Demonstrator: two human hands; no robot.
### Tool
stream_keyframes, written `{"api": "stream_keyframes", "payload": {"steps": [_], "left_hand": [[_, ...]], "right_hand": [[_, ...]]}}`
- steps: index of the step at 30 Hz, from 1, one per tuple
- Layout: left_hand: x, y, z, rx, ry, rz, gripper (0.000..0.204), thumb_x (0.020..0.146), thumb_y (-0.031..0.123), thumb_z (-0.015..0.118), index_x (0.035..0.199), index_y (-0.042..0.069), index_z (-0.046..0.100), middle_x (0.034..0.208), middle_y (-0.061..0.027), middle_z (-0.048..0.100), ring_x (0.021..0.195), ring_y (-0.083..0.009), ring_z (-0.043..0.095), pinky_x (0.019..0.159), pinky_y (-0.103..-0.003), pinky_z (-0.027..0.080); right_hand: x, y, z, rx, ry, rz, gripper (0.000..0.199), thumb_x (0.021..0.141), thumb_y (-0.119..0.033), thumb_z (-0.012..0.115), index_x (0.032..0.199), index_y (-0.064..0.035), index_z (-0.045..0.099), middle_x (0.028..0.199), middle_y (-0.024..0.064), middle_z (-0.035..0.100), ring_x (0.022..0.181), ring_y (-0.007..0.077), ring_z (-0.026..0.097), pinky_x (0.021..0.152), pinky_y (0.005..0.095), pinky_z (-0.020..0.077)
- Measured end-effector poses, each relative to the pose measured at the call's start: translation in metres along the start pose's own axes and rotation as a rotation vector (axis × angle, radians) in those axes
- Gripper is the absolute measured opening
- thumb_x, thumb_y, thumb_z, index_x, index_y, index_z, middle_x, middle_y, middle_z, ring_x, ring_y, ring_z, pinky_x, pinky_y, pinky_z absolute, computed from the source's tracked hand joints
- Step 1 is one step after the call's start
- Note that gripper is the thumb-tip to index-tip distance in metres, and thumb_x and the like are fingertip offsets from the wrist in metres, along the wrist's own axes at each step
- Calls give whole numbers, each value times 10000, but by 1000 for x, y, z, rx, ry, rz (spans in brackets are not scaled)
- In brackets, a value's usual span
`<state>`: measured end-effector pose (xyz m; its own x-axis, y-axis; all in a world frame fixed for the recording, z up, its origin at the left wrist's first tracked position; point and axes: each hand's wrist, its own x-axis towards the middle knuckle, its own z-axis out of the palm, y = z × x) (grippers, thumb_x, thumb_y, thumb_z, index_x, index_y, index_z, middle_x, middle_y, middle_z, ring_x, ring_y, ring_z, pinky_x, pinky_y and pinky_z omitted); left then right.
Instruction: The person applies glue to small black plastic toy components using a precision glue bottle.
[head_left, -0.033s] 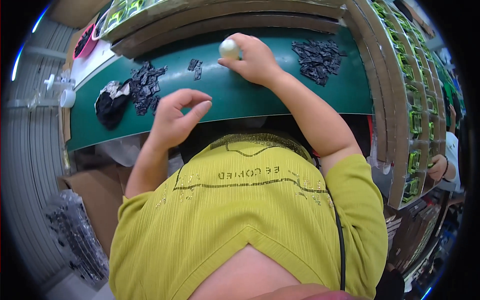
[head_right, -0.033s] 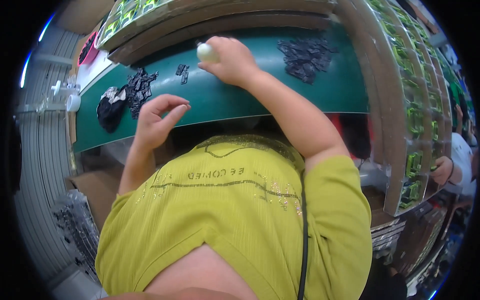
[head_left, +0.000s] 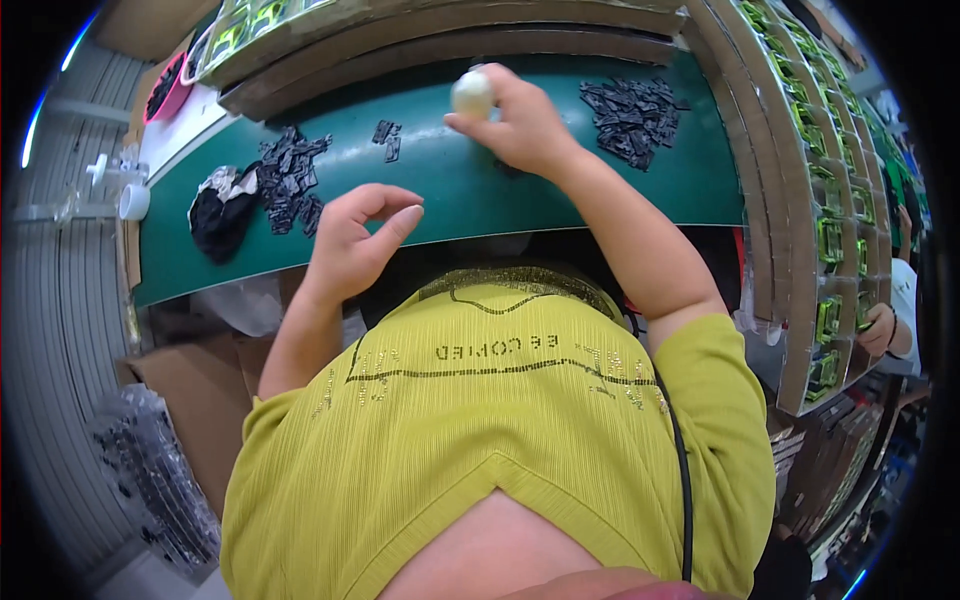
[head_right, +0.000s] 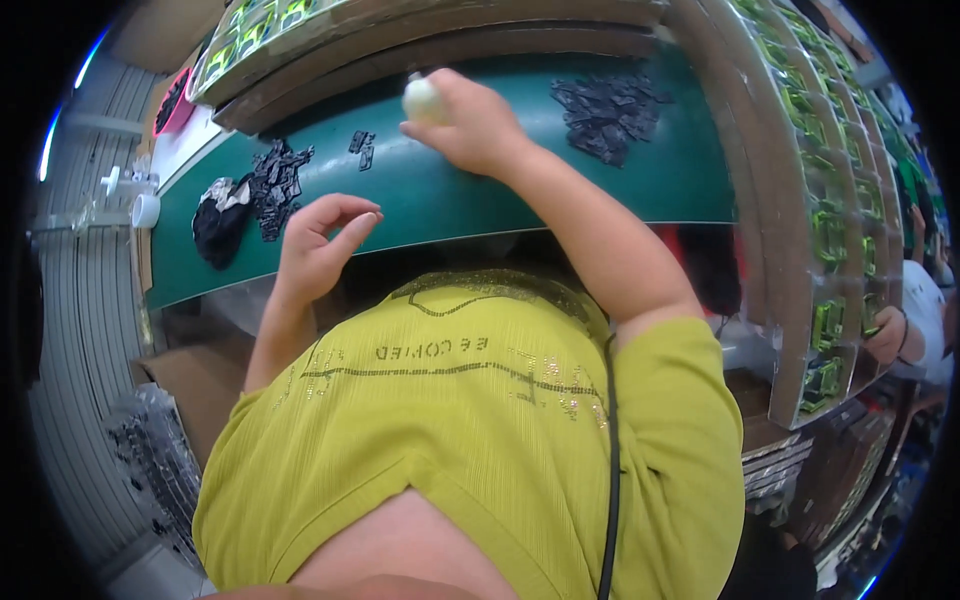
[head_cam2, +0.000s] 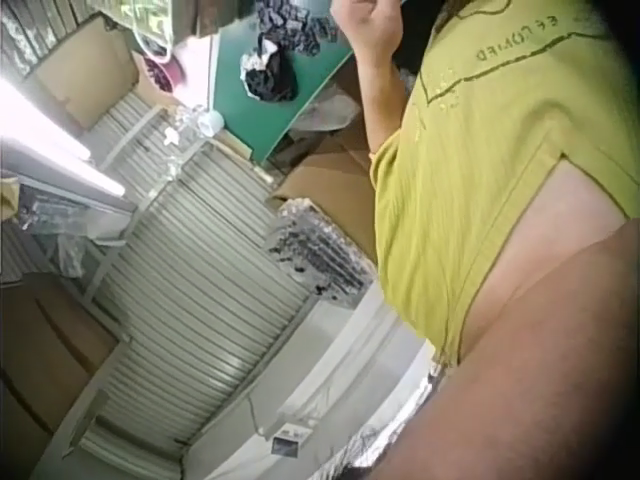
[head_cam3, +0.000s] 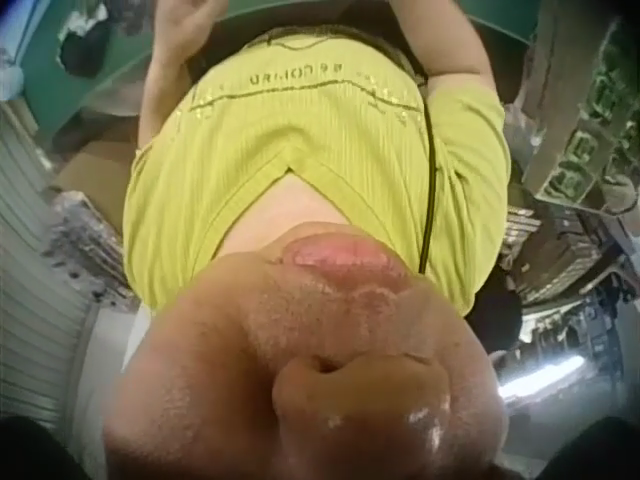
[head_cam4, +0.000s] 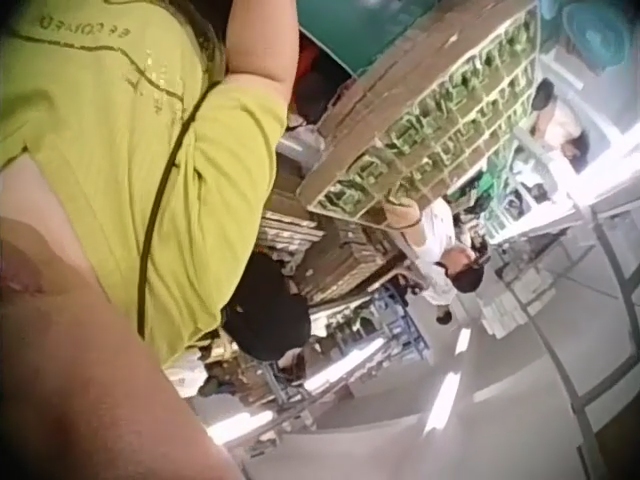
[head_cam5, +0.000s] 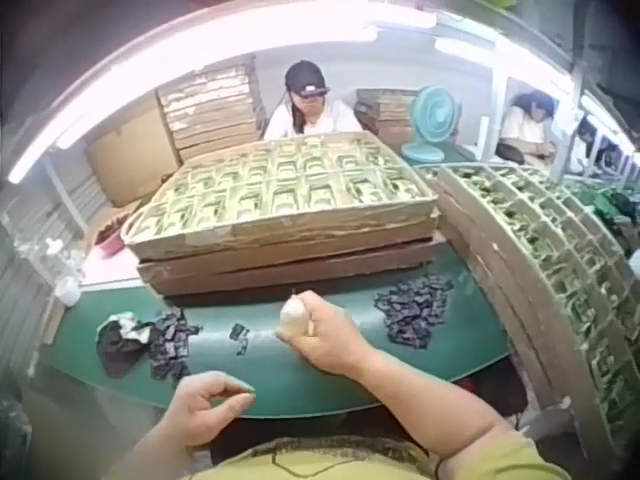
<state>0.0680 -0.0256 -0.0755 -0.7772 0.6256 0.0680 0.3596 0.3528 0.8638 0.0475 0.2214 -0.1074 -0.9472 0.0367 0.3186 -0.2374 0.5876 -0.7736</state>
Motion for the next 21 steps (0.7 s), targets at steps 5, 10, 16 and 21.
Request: {"api": "stream_keyframes", "payload": {"steps": [5,10,16,21], "left_hand": [[11,-24,18,29,85,-89,167,861,108,641,964,-23,646,877,-64,671,803,-97,618,717,-218,480],[58,-22,38,203,117,120,240,809,197,677,947,2,655,923,-124,665,851,-234,634,754,-324,491],[96,-15,84,455,121,388,456,783,262,710,1159,40,580,1252,-150,549,1181,-316,497,980,-384,406],[108,-18,98,474,22,442,527,774,290,719,1207,43,548,1348,-165,475,1285,-332,410,1043,-401,361]], "right_hand": [[-51,32,-91,193,223,183,329,892,-234,644,1137,-37,547,945,41,631,862,113,610,798,268,497],[-93,43,-137,60,467,188,482,949,-412,506,1237,-26,520,976,65,633,743,72,551,620,199,432],[-113,59,-138,616,459,298,362,934,-233,568,1194,14,520,994,109,622,662,118,542,573,216,417],[-117,71,-141,932,478,243,318,885,-100,604,1159,34,514,1043,147,612,687,119,527,581,221,406]]}}
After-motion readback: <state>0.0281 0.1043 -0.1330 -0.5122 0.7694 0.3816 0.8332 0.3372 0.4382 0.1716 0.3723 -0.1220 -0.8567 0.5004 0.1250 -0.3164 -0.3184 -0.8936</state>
